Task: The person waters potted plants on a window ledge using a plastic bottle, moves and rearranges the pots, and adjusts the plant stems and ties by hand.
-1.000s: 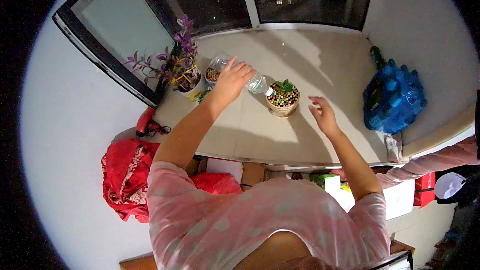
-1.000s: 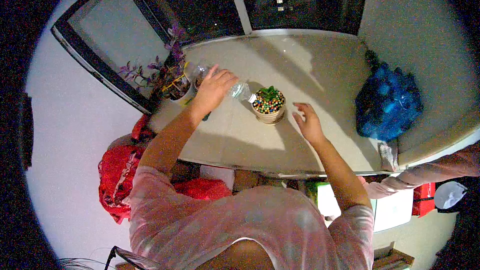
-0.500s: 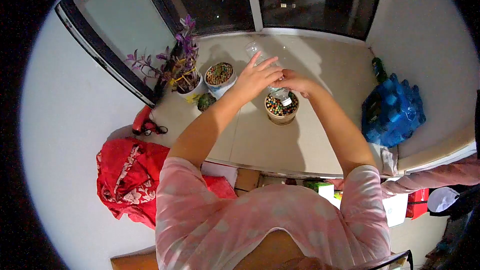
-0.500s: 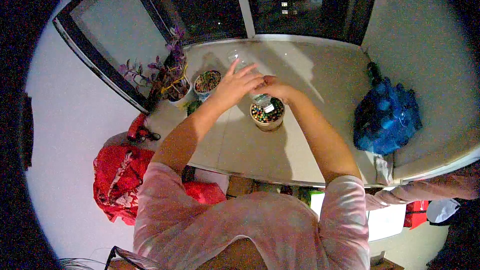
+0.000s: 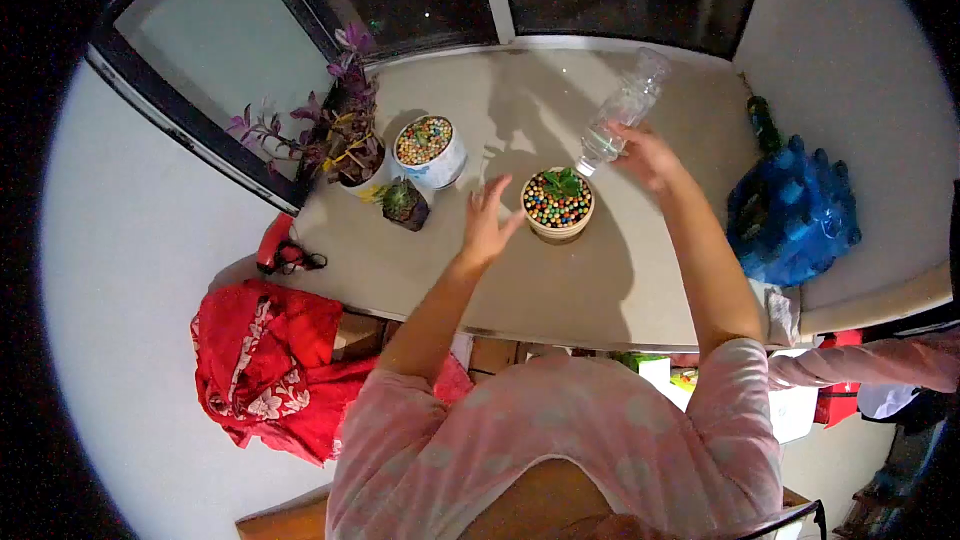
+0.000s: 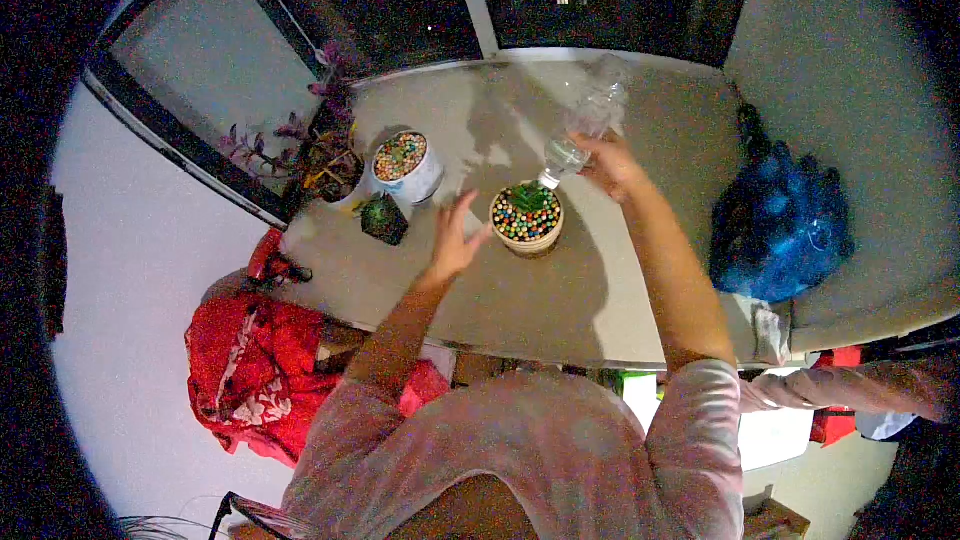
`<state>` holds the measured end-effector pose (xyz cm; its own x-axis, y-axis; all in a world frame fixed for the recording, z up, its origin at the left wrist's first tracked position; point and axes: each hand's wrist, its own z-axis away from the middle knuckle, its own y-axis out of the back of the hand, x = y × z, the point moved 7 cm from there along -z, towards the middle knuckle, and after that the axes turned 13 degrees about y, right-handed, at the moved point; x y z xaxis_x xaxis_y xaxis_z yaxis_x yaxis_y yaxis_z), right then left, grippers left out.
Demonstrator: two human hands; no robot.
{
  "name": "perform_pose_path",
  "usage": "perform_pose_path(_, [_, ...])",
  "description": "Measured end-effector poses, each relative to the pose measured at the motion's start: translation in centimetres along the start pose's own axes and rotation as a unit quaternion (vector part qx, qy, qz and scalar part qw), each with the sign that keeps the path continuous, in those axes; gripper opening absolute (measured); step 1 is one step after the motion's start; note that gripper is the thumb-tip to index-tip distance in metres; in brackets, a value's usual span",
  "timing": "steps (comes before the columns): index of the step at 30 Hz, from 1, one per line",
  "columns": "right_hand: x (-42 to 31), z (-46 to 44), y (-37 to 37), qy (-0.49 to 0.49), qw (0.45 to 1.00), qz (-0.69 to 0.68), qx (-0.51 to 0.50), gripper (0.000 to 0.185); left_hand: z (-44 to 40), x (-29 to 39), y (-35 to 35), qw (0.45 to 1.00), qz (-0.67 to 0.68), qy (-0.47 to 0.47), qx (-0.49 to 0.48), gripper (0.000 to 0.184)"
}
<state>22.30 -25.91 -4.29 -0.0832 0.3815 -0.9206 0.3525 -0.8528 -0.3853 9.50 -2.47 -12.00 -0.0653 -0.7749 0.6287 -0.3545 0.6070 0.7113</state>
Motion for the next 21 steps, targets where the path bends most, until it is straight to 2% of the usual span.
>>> perform_pose_path(3, [2.4,-1.0,2.7,-0.008,1.000,0.008,-0.001,0.056,3.5,-1.9,-4.0,0.991,0.091,0.085,-0.058,0.083])
perform_pose_path(6, [2.6,-0.7,3.3,0.029,0.998,0.047,0.013,0.057,4.7,-2.5,-6.9,0.962,0.228,0.122,-0.089,0.092])
perform_pose_path(9, [3.0,-0.9,3.6,0.044,0.995,0.090,0.012,0.054,4.7,-1.5,-6.8,0.949,0.257,0.157,-0.090,0.087])
perform_pose_path(12, [3.3,-1.6,3.6,0.089,0.993,0.075,0.024,0.050,3.7,-0.7,-6.5,0.933,0.325,0.139,-0.061,0.078])
perform_pose_path(15, [2.8,-1.3,4.2,0.083,0.985,0.124,0.089,0.044,2.9,-0.9,-6.9,0.928,0.352,0.110,-0.055,0.071])
perform_pose_path(21, [2.9,-1.9,4.5,0.097,0.989,0.087,0.067,0.033,2.5,-0.6,-7.1,0.918,0.381,0.081,-0.069,0.071])
